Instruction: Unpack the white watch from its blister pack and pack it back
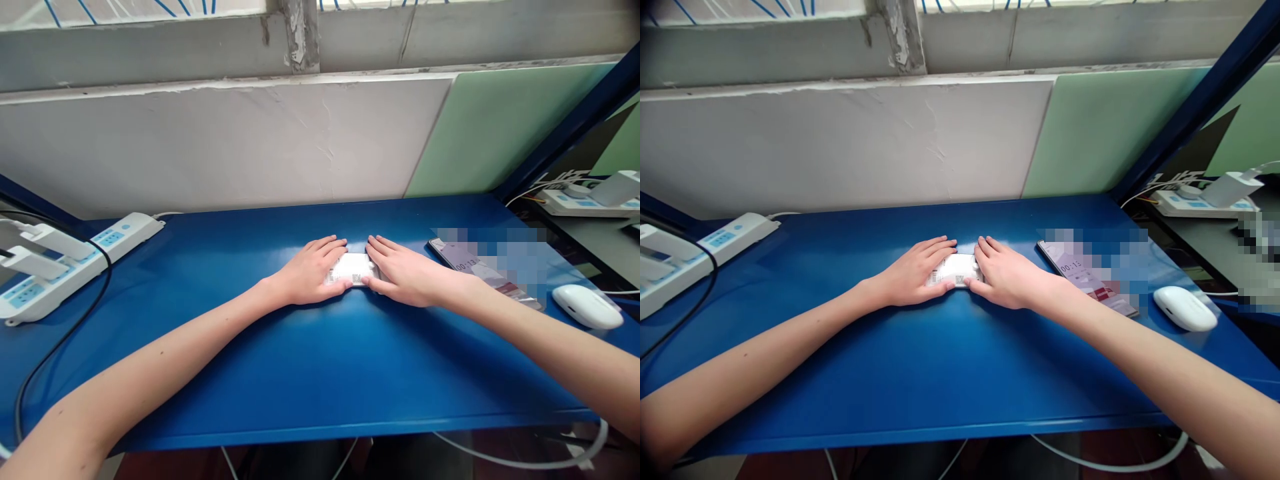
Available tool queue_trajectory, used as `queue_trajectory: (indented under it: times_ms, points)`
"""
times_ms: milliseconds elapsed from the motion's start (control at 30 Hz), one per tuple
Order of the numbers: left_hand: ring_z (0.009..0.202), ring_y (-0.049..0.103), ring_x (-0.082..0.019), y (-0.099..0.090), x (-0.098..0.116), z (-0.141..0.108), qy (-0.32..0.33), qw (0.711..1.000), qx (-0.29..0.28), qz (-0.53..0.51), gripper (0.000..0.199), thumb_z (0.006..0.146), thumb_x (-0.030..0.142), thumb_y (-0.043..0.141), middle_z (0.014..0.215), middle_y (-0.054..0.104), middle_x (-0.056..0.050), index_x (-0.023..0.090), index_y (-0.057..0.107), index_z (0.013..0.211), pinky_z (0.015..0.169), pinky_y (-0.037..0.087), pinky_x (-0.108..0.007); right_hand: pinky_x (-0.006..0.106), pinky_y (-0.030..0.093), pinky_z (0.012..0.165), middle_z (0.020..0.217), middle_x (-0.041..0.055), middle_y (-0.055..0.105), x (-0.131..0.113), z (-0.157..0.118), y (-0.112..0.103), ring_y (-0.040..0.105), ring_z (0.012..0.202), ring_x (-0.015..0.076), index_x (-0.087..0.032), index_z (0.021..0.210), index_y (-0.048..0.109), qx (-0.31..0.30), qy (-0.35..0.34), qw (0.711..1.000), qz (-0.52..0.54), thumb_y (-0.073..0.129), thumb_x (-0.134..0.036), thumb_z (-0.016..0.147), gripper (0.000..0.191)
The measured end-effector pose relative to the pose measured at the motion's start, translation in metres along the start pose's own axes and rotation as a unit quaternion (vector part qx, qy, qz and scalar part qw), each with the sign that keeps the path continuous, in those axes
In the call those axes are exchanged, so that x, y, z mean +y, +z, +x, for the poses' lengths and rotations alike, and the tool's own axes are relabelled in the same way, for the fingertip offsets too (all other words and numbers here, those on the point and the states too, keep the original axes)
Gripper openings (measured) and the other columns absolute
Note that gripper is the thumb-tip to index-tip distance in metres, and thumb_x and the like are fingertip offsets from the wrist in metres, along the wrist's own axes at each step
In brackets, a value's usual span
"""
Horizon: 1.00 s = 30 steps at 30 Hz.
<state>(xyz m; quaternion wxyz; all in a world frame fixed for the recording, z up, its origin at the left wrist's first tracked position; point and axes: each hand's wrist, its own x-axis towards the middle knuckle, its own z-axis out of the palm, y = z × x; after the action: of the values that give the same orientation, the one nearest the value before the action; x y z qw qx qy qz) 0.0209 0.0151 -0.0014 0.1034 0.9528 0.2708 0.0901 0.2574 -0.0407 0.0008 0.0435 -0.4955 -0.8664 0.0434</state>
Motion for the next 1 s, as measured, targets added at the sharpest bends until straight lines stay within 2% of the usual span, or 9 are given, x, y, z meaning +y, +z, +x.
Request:
queue_trajectory:
  times_ms: [100,200,300,433,633,733,900,1000]
  points:
    - [0.147,0.035,-0.034,0.002,0.0,-0.001,0.001,1.0,0.004,0.005,0.067,0.093,0.056,0.052,0.153,0.046,-0.016,0.012,0.048,0.143,0.12,0.03,-0.049,0.059,0.039,0.114,0.147,0.0301,0.049,-0.005,0.007,0.004,0.043,0.141,0.0403,0.004,0.138,0.052,0.027,-0.011,1.0,-0.003,0.032,-0.042,0.101,0.062]
    - [0.147,0.034,-0.033,0.002,0.0,-0.001,-0.001,1.0,0.0,0.008,0.068,0.093,0.055,0.052,0.153,0.046,-0.016,0.011,0.047,0.144,0.12,0.03,-0.048,0.057,0.037,0.116,0.148,0.0302,0.047,-0.007,0.009,0.011,0.04,0.144,0.038,0.006,0.139,0.051,0.065,-0.012,0.998,0.002,0.028,-0.033,0.102,0.058]
    - [0.147,0.036,-0.033,0.001,0.001,-0.001,-0.003,1.0,-0.002,0.009,0.068,0.092,0.055,0.054,0.153,0.046,-0.017,0.009,0.049,0.142,0.12,0.031,-0.047,0.054,0.035,0.118,0.153,0.0288,0.043,-0.003,0.006,0.017,0.035,0.147,0.0367,0.006,0.143,0.047,0.082,-0.013,0.996,0.035,0.031,-0.039,0.103,0.062]
    - [0.146,0.037,-0.033,0.001,0.001,0.0,-0.002,1.0,0.003,0.01,0.067,0.091,0.054,0.056,0.152,0.047,-0.018,0.008,0.051,0.139,0.12,0.031,-0.047,0.057,0.035,0.117,0.155,0.0275,0.039,0.004,0.0,0.017,0.032,0.148,0.0374,0.002,0.146,0.044,0.073,-0.04,0.995,0.059,0.04,-0.051,0.1,0.071]
    - [0.145,0.038,-0.035,0.001,0.001,0.001,-0.01,1.0,0.005,-0.003,0.068,0.089,0.053,0.058,0.151,0.047,-0.019,0.007,0.052,0.138,0.12,0.031,-0.048,0.057,0.033,0.118,0.157,0.0265,0.037,0.003,-0.004,0.011,0.031,0.149,0.0355,0.001,0.149,0.04,0.047,-0.036,0.997,0.046,0.035,-0.045,0.103,0.065]
    - [0.145,0.039,-0.035,0.0,0.001,0.001,-0.01,1.0,0.002,-0.006,0.066,0.088,0.052,0.059,0.151,0.047,-0.019,0.009,0.052,0.138,0.119,0.031,-0.049,0.053,0.036,0.118,0.154,0.0251,0.044,0.002,-0.008,0.005,0.036,0.147,0.034,-0.001,0.147,0.043,0.048,-0.046,0.997,0.035,0.036,-0.038,0.103,0.059]
    - [0.146,0.036,-0.035,0.0,0.001,0.001,-0.008,1.0,0.004,-0.01,0.065,0.088,0.053,0.059,0.151,0.047,-0.018,0.012,0.052,0.138,0.119,0.031,-0.05,0.051,0.046,0.111,0.141,0.0199,0.06,0.001,-0.013,-0.003,0.053,0.136,0.033,-0.007,0.139,0.055,0.084,-0.054,0.995,0.012,0.041,-0.026,0.098,0.047]
    - [0.146,0.036,-0.035,0.001,0.0,0.001,-0.01,1.0,0.005,-0.013,0.065,0.087,0.054,0.059,0.151,0.048,-0.017,0.012,0.052,0.137,0.119,0.032,-0.051,0.048,0.049,0.108,0.134,0.0189,0.066,-0.002,-0.013,-0.002,0.058,0.13,0.0324,-0.007,0.132,0.06,0.098,-0.053,0.994,-0.013,0.044,-0.021,0.096,0.042]
